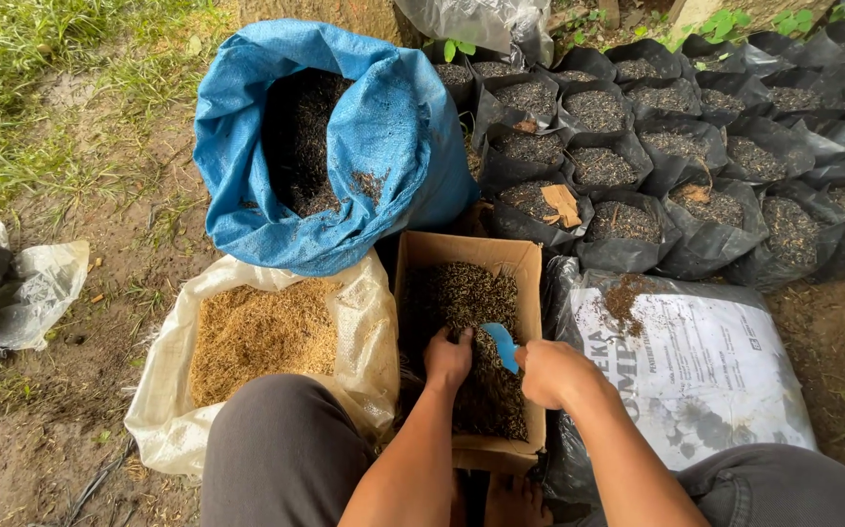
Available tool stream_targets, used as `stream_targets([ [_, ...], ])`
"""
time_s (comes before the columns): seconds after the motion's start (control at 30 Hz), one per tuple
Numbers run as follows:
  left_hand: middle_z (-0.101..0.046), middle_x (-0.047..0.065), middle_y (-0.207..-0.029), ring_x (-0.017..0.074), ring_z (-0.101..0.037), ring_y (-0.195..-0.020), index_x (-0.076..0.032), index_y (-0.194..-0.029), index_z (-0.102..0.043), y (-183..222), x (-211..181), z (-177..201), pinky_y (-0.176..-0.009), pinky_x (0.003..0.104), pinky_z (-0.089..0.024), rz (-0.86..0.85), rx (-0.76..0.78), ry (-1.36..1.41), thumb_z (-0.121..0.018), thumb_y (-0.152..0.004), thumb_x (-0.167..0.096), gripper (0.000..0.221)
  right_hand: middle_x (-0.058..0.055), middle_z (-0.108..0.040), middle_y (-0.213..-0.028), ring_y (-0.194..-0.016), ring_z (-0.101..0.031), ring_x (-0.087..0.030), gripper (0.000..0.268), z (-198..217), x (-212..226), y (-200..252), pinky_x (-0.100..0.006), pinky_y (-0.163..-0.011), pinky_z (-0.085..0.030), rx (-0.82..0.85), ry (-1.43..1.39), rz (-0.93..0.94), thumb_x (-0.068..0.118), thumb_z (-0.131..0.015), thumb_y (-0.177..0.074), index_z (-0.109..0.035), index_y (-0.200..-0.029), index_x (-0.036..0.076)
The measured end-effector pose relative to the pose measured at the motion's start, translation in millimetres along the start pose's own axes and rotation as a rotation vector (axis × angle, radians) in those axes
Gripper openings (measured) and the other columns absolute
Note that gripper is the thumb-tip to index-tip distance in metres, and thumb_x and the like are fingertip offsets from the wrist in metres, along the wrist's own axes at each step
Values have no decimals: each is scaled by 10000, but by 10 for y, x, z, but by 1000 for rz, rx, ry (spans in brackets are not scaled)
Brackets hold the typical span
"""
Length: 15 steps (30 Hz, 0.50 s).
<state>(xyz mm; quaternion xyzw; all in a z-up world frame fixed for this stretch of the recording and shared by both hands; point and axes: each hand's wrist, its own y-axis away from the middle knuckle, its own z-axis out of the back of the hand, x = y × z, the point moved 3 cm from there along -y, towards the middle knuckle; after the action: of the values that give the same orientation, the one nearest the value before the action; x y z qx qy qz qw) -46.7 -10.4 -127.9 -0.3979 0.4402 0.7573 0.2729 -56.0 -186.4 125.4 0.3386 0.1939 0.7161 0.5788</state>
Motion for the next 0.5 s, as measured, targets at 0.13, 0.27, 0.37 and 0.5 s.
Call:
stream_targets([
  [0.13, -552, 204, -1499, 320, -498, -1422, -83, -1545, -458, 105, 58, -129, -1184, 458, -421, 22, 121, -228, -642, -939, -573, 801, -311, -650, -1324, -1219, -657, -438, 616, 19, 78, 68, -548, -992, -546, 19, -2, 8, 0, -555, -836, -517, -1445, -86],
  [0.27, -490, 210, -1556, 369, -433, -1464, -136, -1595, -400, 379, 22, -97, -1223, 495, -379, -67, 190, -196, -706, -952, -376, 752, -308, -651, -1310, -1202, -669, -424, 631, -194, -70, -194, -540, -989, -552, -1, 22, 16, -34, -567, -838, -482, -1459, -104],
  [0.37, -626, 265, -1392, 394, -564, -1343, 15, -1444, -561, 436, 68, -64, -1106, 489, -498, -36, 78, -38, -869, -827, -213, 726, -294, -656, -1316, -1204, -666, -425, 605, 13, 195, 133, -527, -979, -560, 34, 67, 45, -57, -515, -842, -496, -1445, -96],
  [0.5, -669, 294, -1301, 399, -618, -1273, 77, -1354, -620, 440, 1, -63, -1028, 486, -552, -12, -23, 11, -859, -828, -107, 606, -295, -661, -1310, -1197, -670, -430, 603, 20, 198, 176, -536, -975, -561, 24, 48, 41, -80, -515, -832, -505, -1434, -102],
])
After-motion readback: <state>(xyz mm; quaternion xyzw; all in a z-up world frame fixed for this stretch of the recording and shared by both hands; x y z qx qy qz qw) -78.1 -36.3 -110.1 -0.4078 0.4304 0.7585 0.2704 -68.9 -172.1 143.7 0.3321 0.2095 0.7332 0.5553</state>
